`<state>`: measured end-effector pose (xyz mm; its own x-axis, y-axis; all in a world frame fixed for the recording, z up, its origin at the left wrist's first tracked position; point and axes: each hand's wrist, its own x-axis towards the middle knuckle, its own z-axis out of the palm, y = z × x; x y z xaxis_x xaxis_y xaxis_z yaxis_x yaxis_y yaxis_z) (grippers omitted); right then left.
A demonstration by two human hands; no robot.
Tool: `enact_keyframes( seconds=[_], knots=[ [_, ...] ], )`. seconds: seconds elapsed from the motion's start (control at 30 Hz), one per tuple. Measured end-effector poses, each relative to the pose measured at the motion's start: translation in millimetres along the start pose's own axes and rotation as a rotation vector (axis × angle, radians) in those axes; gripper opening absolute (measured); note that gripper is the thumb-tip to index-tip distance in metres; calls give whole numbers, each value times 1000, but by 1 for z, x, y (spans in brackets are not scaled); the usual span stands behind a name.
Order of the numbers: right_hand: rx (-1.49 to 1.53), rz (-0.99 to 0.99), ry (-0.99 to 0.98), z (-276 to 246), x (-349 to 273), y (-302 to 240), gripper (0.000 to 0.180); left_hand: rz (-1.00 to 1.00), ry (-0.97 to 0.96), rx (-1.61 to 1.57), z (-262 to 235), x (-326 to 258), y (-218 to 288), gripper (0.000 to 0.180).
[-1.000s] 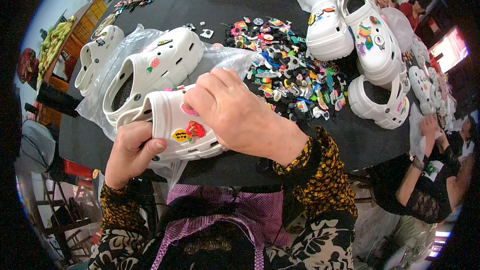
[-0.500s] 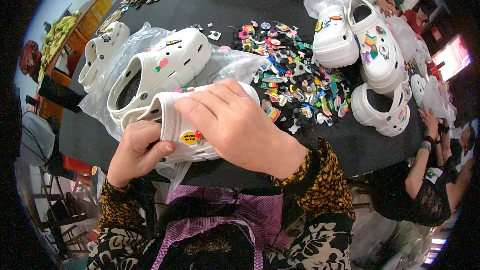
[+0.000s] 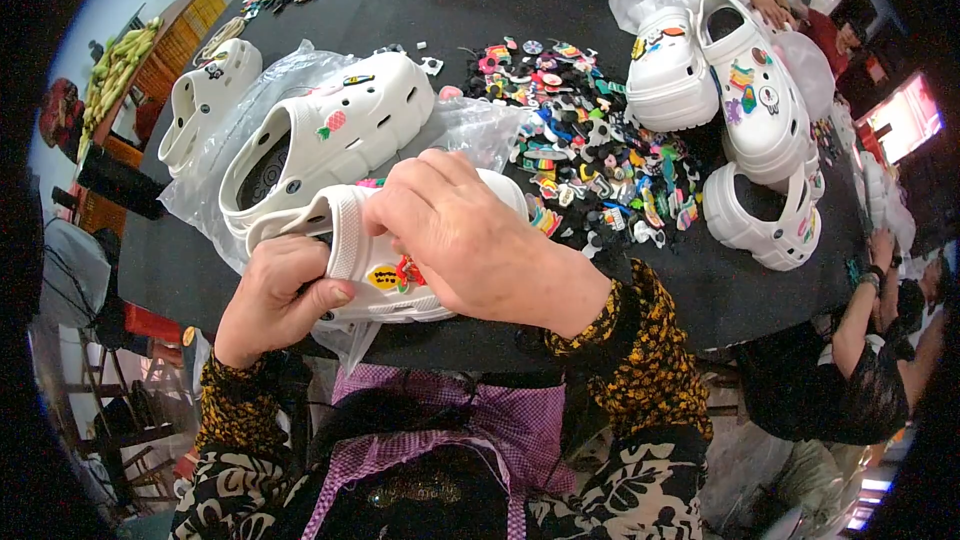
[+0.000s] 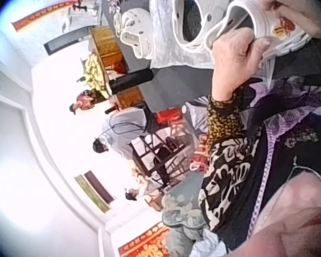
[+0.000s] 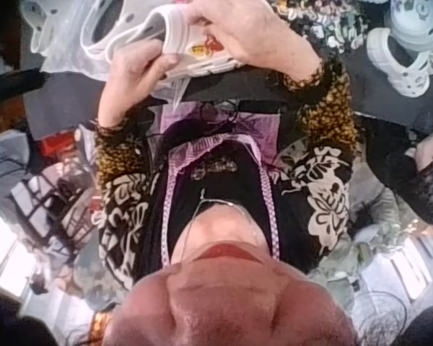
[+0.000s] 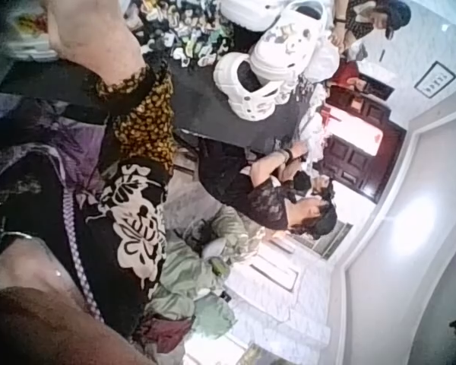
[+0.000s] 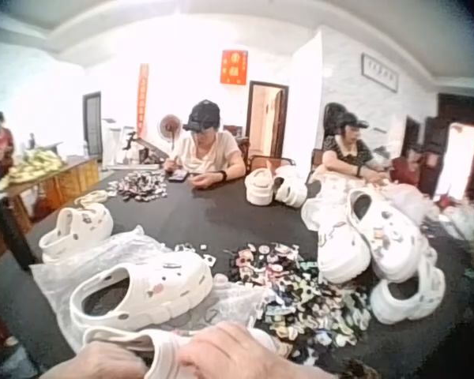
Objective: Attaching decorative charms to the holes of white rubber clogs.
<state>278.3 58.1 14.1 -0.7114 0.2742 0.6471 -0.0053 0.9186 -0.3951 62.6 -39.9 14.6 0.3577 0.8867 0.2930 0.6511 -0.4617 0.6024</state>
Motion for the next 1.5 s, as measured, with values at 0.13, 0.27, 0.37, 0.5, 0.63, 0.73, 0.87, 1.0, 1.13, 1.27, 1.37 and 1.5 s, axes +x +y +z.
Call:
enact_keyframes(
  seconds=[0.13,0.27,0.37,0.5,0.63,0.73,0.87,1.0,1.13,1.27,1.37,1.5],
  knots=[
    [-27,-39,6,2,-1,1,21,-17,6,-24,0,-1,-1,27],
    [-54,-66,49,6,-2,-1,19,-27,-14,3,-2,-1,0,28],
    [-127,-128,36,6,-4,0,18,-33,-19,-15,-2,0,0,29],
    [-191,-175,-12,1,-4,-6,23,-32,-9,-27,-1,-2,-1,29],
    [-159,-192,-62,5,-10,-27,31,-80,46,-59,1,-1,-3,30],
    [-108,-182,35,-7,-8,-12,31,-93,46,-52,0,-2,0,31],
    [-208,-40,267,-28,-7,5,23,-101,38,-78,1,-2,-4,32],
    [-418,231,189,-44,-14,25,20,-113,20,-85,0,-2,-4,32],
    [-600,264,16,-47,-20,30,21,-89,19,-64,0,-2,-6,33],
    [-174,-12,47,-39,-7,7,24,-67,28,-75,0,0,-4,33],
    [-91,-142,-25,-16,-6,-13,26,-67,36,-76,-2,0,-1,31],
    [-186,-133,-63,-11,-11,-21,28,-60,19,-78,-2,-1,-4,28]
  ],
)
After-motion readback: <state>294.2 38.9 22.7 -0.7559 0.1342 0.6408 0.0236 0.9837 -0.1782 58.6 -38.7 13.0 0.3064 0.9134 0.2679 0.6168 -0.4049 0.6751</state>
